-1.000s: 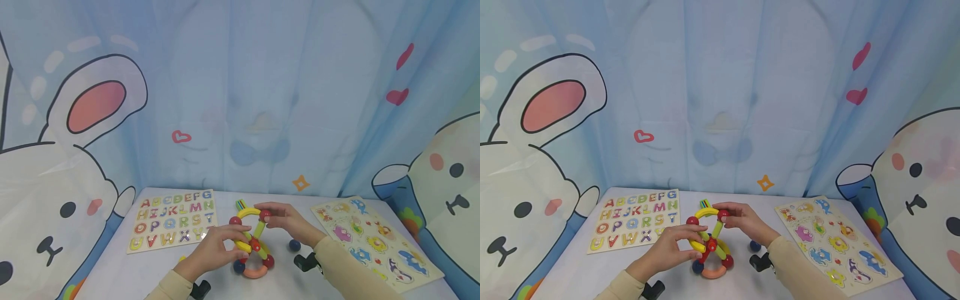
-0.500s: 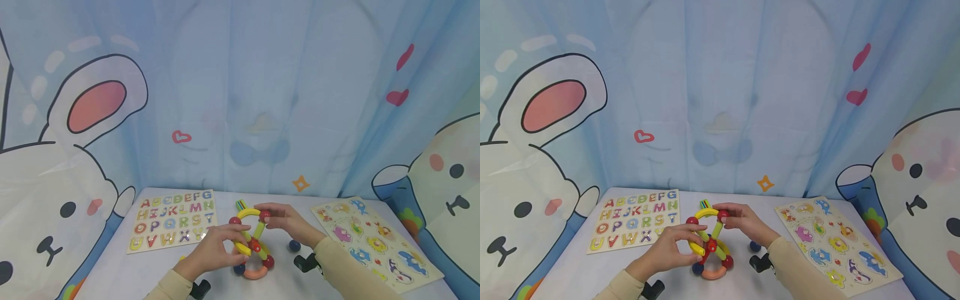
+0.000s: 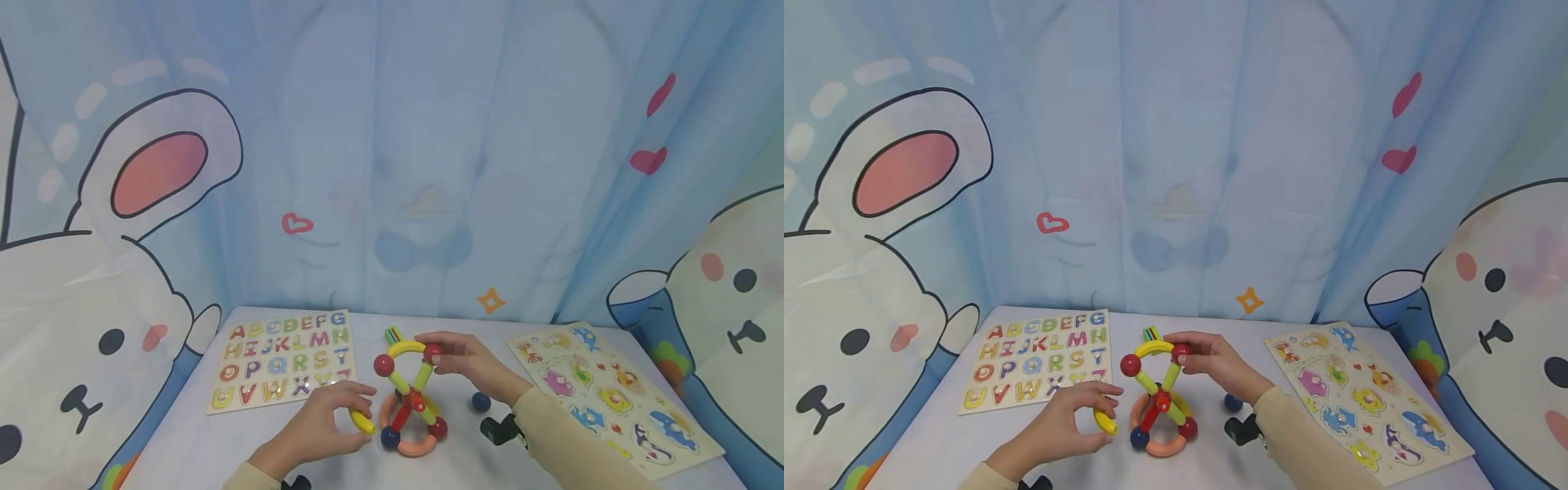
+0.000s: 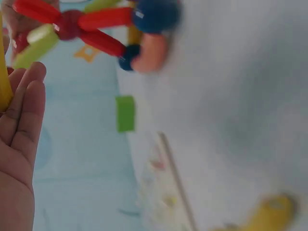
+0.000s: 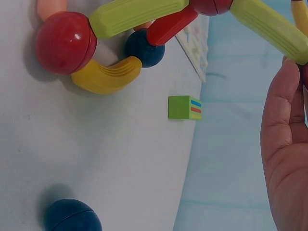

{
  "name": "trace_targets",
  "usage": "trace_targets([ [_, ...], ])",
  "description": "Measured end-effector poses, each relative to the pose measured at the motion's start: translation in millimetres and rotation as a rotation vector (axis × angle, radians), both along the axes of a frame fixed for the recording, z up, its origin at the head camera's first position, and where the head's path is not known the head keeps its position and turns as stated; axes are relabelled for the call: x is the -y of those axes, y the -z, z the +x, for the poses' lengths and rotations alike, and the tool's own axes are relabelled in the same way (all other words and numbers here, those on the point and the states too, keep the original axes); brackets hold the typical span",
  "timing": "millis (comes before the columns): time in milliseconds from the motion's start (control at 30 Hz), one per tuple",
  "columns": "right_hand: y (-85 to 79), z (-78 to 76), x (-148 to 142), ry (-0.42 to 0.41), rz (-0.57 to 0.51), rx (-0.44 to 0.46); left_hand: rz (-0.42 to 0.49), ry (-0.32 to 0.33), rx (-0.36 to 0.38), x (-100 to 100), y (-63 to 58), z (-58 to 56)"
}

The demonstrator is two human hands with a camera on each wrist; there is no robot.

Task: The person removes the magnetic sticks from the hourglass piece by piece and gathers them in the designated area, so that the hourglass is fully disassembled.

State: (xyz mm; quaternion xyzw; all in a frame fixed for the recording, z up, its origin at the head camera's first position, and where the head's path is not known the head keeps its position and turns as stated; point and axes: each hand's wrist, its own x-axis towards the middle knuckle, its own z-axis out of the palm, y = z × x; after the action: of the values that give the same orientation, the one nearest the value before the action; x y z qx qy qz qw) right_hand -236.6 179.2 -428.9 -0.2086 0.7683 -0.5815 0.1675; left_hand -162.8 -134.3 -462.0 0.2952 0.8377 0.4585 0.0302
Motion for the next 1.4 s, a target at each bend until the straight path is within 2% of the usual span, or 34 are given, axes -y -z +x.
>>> trace_targets([
  [233,2.1,-1.6,-1,-0.01,-0.008,-0.006,-0.164,-0.073,0.147,41,35.8,-3.1],
  [400,3.6,-3.2,-2,-0.012,-0.021,0.011,-0.247,-0.06,0.12,56,47.7,-3.6],
  [700,3.0,-3.1,-2,-0.021,-0.025,-0.001,-0.386,-0.051,0.092,58,51.3,-6.4],
  [800,2.2,-2.2,-1,-0.019,-0.022,-0.003,-0.438,-0.052,0.055,59,53.2,-6.0],
  [933,1.4,-1.6,-1,-0.016,-0.018,-0.007,-0.453,-0.068,0.009,60,55.4,-4.8],
  [1100,1.5,-2.1,-1,-0.016,-0.017,-0.011,-0.457,-0.091,-0.001,60,54.9,-2.9],
  [1400,1.8,-2.1,0,-0.015,-0.021,-0.001,-0.504,-0.09,-0.033,63,46.6,-0.4],
])
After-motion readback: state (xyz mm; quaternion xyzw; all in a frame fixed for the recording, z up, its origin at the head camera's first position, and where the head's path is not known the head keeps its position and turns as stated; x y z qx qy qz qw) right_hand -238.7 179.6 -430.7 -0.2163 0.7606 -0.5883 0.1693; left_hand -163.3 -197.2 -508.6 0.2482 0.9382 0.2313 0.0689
